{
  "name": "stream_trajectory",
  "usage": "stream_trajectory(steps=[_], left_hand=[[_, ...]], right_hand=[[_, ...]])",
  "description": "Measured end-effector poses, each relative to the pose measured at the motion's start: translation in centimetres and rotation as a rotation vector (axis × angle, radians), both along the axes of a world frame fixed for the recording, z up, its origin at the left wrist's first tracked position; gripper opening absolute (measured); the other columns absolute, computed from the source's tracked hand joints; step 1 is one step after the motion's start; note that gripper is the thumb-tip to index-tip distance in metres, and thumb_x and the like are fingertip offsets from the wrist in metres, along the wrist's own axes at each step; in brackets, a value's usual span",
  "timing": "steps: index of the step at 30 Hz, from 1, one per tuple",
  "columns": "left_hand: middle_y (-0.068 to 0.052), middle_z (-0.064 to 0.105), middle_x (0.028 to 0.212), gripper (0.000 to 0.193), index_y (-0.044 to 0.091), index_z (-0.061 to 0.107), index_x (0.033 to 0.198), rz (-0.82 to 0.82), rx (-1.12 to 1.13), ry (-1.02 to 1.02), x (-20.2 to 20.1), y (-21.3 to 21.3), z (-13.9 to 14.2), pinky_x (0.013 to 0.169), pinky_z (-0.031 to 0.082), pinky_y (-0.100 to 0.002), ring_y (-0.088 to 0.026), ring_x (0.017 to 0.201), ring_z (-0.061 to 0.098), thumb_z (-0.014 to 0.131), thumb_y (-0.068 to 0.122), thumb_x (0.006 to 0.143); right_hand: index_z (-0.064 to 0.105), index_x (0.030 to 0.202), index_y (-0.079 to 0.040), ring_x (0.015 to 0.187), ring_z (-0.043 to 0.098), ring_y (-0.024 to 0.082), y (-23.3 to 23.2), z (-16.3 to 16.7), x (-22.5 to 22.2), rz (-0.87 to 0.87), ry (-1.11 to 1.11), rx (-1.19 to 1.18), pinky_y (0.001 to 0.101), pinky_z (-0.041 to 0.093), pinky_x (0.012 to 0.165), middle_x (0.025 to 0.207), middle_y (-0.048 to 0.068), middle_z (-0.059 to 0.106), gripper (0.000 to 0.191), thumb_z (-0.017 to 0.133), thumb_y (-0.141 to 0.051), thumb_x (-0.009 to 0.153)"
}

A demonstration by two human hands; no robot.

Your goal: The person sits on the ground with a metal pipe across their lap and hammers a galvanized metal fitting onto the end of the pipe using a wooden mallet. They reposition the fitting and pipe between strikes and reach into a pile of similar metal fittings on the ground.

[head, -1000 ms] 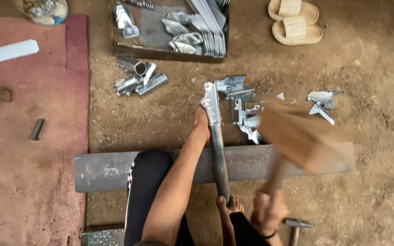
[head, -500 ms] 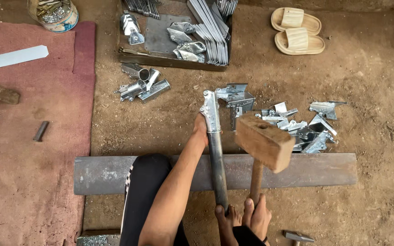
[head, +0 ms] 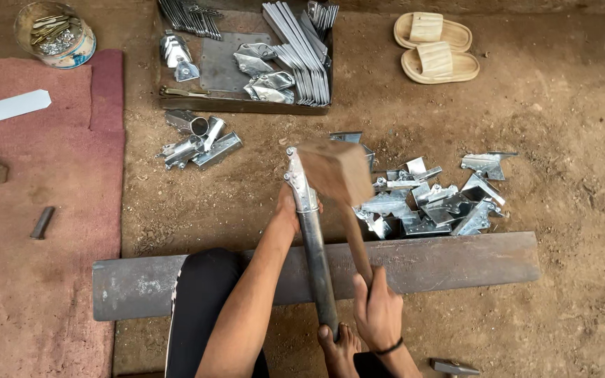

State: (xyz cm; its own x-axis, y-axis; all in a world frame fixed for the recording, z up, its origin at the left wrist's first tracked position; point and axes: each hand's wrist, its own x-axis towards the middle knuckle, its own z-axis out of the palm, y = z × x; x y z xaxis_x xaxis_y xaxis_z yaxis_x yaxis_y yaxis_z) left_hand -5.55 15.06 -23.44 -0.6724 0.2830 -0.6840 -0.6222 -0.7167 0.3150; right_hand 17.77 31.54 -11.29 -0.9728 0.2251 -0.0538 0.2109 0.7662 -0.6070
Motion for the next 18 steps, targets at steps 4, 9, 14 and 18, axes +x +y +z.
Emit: stream_trajectory(steps=[4,9,14,18], left_hand=[[-0.014,0.064,0.068,0.064,0.002,0.062,0.094,0.026,-0.223,0.079,0.4,-0.8,0.1,0.054,0.058,-0.048,-0.028,0.055,0.065,0.031,0.056,0.104],[-0.005,0.08,0.092,0.073,0.014,0.076,0.108,0.068,-0.438,0.08,1.4,-1.2,3.0,0.068,0.057,-0.034,-0.016,0.075,0.074,0.02,0.061,0.104],[-0.013,0.064,0.063,0.105,0.003,0.069,0.084,-0.091,-0.18,0.181,2.2,0.2,5.6,0.054,0.057,-0.04,-0.025,0.051,0.065,0.011,0.091,0.086],[-0.011,0.066,0.066,0.097,0.005,0.063,0.08,-0.052,-0.064,0.24,1.9,0.2,6.0,0.052,0.056,-0.044,-0.026,0.051,0.064,0.018,0.091,0.088]], right_hand=[[0.057,0.102,-0.004,0.049,0.066,0.039,1.8,-3.8,5.5,-0.122,0.085,-0.093,0.0467,0.047,0.044,0.058,0.018,0.061,0.031,0.055,-0.034,0.098],[0.062,0.104,-0.011,0.053,0.068,0.038,4.0,-8.4,11.6,-0.311,-0.184,0.027,0.0453,0.051,0.048,0.057,0.017,0.064,0.032,0.06,-0.042,0.094],[0.063,0.097,-0.01,0.043,0.062,0.023,6.0,-8.2,12.8,-0.321,-0.079,-0.226,0.04,0.048,0.044,0.055,0.012,0.063,0.037,0.047,-0.043,0.101],[0.055,0.089,-0.011,0.041,0.046,0.016,6.0,-7.5,10.0,-0.241,0.302,-0.441,0.0323,0.034,0.036,0.058,0.008,0.054,0.04,0.04,-0.043,0.107]])
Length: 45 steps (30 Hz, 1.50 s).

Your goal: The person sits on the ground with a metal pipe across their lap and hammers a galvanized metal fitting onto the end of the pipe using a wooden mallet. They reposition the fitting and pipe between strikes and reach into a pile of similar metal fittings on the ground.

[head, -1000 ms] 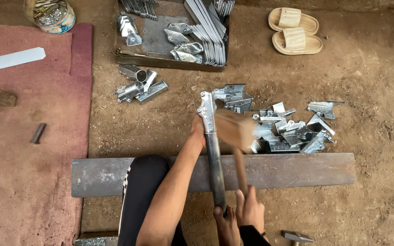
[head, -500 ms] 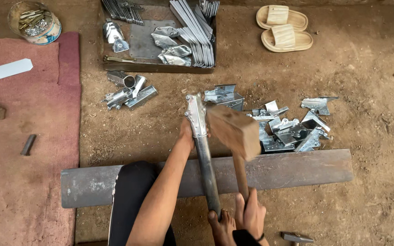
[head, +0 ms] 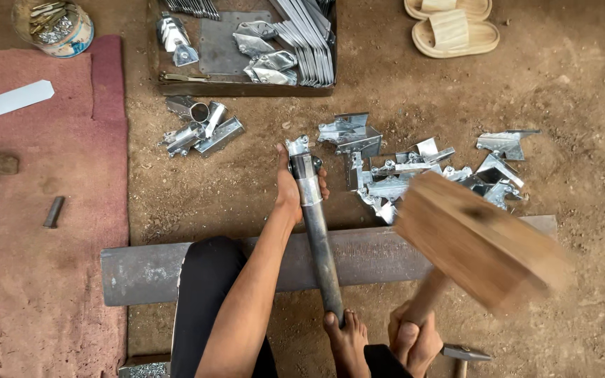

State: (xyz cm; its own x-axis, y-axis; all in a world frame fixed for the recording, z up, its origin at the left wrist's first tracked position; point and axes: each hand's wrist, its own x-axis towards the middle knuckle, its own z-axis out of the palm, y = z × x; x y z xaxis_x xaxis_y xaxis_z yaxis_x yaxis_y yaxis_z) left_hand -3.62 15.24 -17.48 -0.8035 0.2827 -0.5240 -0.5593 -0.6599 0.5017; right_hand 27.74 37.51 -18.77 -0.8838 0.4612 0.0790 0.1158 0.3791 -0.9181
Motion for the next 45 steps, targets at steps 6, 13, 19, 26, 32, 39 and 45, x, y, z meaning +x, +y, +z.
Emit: stream_trajectory(steps=[6,13,19,26,32,39,45], left_hand=[[-0.011,0.079,0.088,0.088,0.004,0.073,0.098,0.06,-0.029,-0.222,-0.7,-0.1,-0.7,0.072,0.062,-0.04,-0.022,0.078,0.077,0.025,0.078,0.096],[-0.012,0.063,0.065,0.092,0.005,0.062,0.08,-0.01,0.0,-0.041,-1.3,-1.0,-1.2,0.049,0.055,-0.045,-0.027,0.051,0.061,0.018,0.085,0.093],[-0.012,0.068,0.068,0.086,0.008,0.07,0.091,0.018,-0.075,-0.052,-1.6,-1.1,-1.0,0.049,0.05,-0.042,-0.026,0.053,0.062,0.023,0.079,0.093],[-0.006,0.063,0.065,0.093,0.003,0.061,0.091,0.241,0.051,-0.047,-7.9,-3.3,0.7,0.047,0.056,-0.04,-0.02,0.052,0.062,0.021,0.088,0.09],[-0.024,0.065,0.12,0.073,0.003,0.037,0.138,0.809,0.099,-0.265,-10.4,-8.8,0.6,0.078,0.064,-0.03,-0.03,0.098,0.07,0.028,0.066,0.102],[-0.006,0.069,0.101,0.038,0.007,0.066,0.12,0.598,-0.545,0.37,-8.9,-1.8,2.8,0.074,0.053,-0.028,-0.015,0.091,0.066,0.06,0.04,0.102],[-0.01,0.073,0.114,0.041,0.01,0.07,0.114,-0.48,-1.465,0.747,-17.8,12.0,1.0,0.087,0.055,-0.044,-0.028,0.105,0.071,0.079,0.036,0.085]], right_hand=[[0.058,0.105,-0.003,0.043,0.061,0.025,-2.3,0.4,-4.5,0.144,-0.342,0.424,0.0376,0.045,0.039,0.053,0.013,0.06,0.046,0.044,-0.047,0.103],[0.065,0.096,-0.003,0.035,0.039,0.013,-2.6,1.4,-7.3,0.072,0.553,-0.454,0.0283,0.029,0.032,0.054,0.008,0.054,0.052,0.056,-0.055,0.095],[0.056,0.119,-0.011,0.079,0.064,0.042,-4.0,-4.3,-4.7,0.184,-0.292,0.386,0.0496,0.047,0.063,0.084,0.023,0.064,0.04,0.055,-0.048,0.102],[0.048,0.146,-0.04,0.124,0.056,0.047,-7.1,-14.4,3.6,0.611,-0.52,0.952,0.0586,0.045,0.1,0.13,0.029,0.057,0.049,0.055,-0.042,0.097],[0.043,0.135,-0.039,0.119,0.059,0.048,-6.0,-17.1,4.0,0.494,-0.305,0.854,0.0586,0.046,0.098,0.126,0.03,0.06,0.043,0.056,-0.043,0.095],[0.045,0.141,-0.037,0.118,0.058,0.05,-4.3,-16.9,4.5,0.596,-0.257,0.802,0.0604,0.044,0.098,0.128,0.032,0.059,0.043,0.052,-0.039,0.099],[0.041,0.146,-0.034,0.124,0.053,0.054,-2.3,-18.6,4.5,0.633,-0.264,0.681,0.0644,0.041,0.1,0.132,0.036,0.056,0.044,0.05,-0.043,0.104]])
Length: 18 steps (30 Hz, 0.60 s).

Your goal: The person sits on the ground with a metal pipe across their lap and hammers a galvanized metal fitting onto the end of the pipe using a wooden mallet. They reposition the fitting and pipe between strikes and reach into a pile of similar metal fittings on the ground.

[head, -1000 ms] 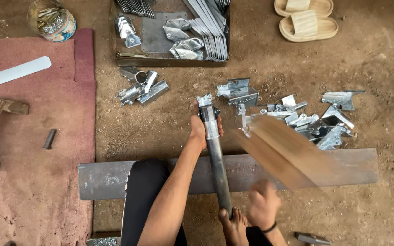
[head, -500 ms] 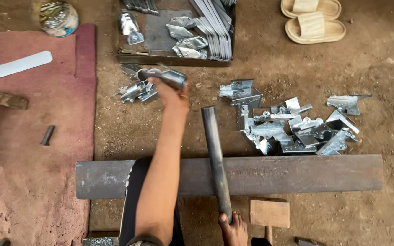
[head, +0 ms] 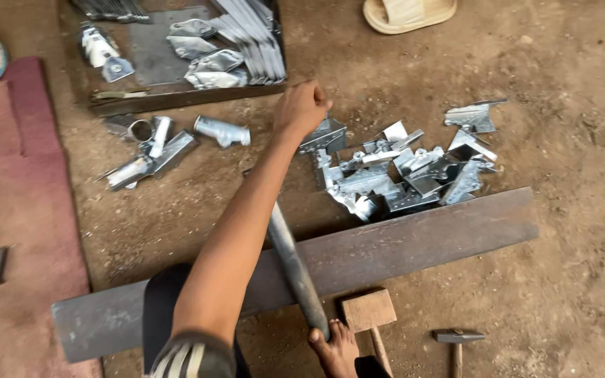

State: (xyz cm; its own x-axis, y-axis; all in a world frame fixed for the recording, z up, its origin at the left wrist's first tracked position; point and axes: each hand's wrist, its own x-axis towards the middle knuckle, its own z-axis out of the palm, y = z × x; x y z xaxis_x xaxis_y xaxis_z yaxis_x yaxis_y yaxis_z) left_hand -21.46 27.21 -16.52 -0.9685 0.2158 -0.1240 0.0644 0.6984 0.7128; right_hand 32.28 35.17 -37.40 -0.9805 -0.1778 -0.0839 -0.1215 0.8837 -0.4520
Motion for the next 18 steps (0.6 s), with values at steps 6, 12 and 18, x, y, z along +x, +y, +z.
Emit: stream_trajectory(steps=[6,12,18], left_hand=[[-0.013,0.066,0.129,0.042,0.016,0.072,0.121,-0.25,-0.503,-0.145,-7.3,5.4,-7.0,0.1,0.053,-0.05,-0.034,0.123,0.062,0.079,0.018,0.079],[-0.014,0.072,0.115,0.046,0.006,0.065,0.117,-0.563,-0.486,-0.186,-6.5,6.4,-7.6,0.094,0.056,-0.046,-0.03,0.106,0.071,0.082,0.024,0.078],[-0.015,0.076,0.109,0.078,0.012,0.047,0.134,-0.769,-0.45,-0.267,-0.8,4.6,-2.5,0.116,0.033,-0.046,-0.028,0.106,0.069,0.091,0.012,0.069]], right_hand=[[0.035,0.155,-0.033,0.133,0.047,0.058,1.1,-2.0,-0.8,0.06,-0.172,0.024,0.0703,0.035,0.106,0.135,0.038,0.053,0.054,0.043,-0.057,0.108],[0.046,0.142,-0.004,0.132,0.05,0.049,0.5,-3.0,-0.6,-0.259,-0.38,-0.023,0.0599,0.037,0.11,0.136,0.033,0.056,0.084,0.038,-0.075,0.097],[0.049,0.137,-0.013,0.124,0.058,0.048,-0.3,-1.8,-0.1,-0.292,-0.274,0.014,0.0565,0.045,0.104,0.131,0.031,0.061,0.065,0.044,-0.067,0.101]])
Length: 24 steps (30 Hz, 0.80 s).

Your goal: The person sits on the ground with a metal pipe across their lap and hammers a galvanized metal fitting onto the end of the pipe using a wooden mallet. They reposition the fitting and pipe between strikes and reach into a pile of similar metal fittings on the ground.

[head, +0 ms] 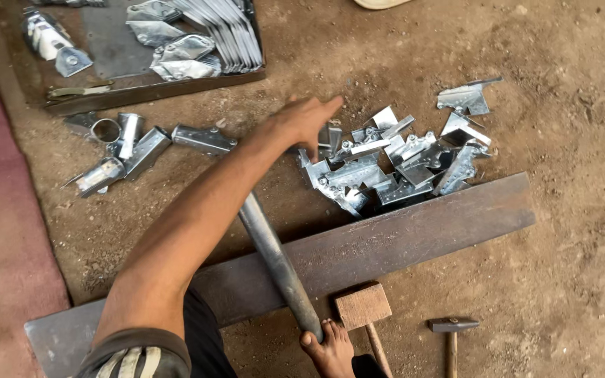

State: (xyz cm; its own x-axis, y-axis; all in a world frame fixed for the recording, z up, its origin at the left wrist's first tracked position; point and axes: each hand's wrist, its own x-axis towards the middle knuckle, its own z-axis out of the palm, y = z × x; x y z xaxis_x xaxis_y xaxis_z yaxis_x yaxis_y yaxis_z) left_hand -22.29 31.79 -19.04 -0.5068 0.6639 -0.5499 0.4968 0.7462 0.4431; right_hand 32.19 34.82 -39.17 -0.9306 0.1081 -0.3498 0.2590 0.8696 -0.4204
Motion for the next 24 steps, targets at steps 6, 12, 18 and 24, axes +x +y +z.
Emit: stream_trajectory(steps=[6,12,18,24], left_hand=[[-0.011,0.062,0.133,0.058,0.002,0.06,0.127,-0.483,0.423,1.009,6.2,-1.5,5.9,0.115,0.04,-0.041,-0.025,0.13,0.054,0.081,-0.006,0.074],[-0.008,0.064,0.128,0.044,0.006,0.061,0.127,-0.845,0.496,0.857,18.3,-14.1,9.2,0.114,0.044,-0.04,-0.022,0.123,0.061,0.076,0.006,0.086],[-0.011,0.055,0.141,0.093,0.013,0.054,0.142,-0.71,0.592,0.789,21.3,-21.2,6.3,0.121,0.037,-0.047,-0.031,0.137,0.047,0.074,0.046,0.058],[-0.019,0.052,0.147,0.08,0.01,0.05,0.147,0.991,0.761,0.686,27.4,-19.8,6.3,0.114,0.042,-0.053,-0.035,0.138,0.049,0.051,0.07,0.094]], right_hand=[[0.046,0.139,-0.034,0.111,0.063,0.051,0.5,4.9,-0.4,0.212,0.294,0.016,0.0574,0.052,0.089,0.121,0.032,0.064,0.039,0.051,-0.039,0.1],[0.05,0.134,-0.031,0.108,0.064,0.049,-0.3,6.9,-0.2,0.238,0.387,0.069,0.0565,0.053,0.086,0.12,0.03,0.064,0.037,0.057,-0.024,0.098],[0.047,0.129,-0.018,0.108,0.061,0.049,-1.9,3.6,2.6,0.096,0.273,0.048,0.0591,0.049,0.091,0.119,0.027,0.063,0.038,0.063,-0.032,0.097],[0.041,0.138,-0.017,0.111,0.057,0.053,-1.2,2.5,3.0,0.335,0.281,0.059,0.0602,0.046,0.09,0.124,0.035,0.056,0.052,0.062,-0.025,0.091]])
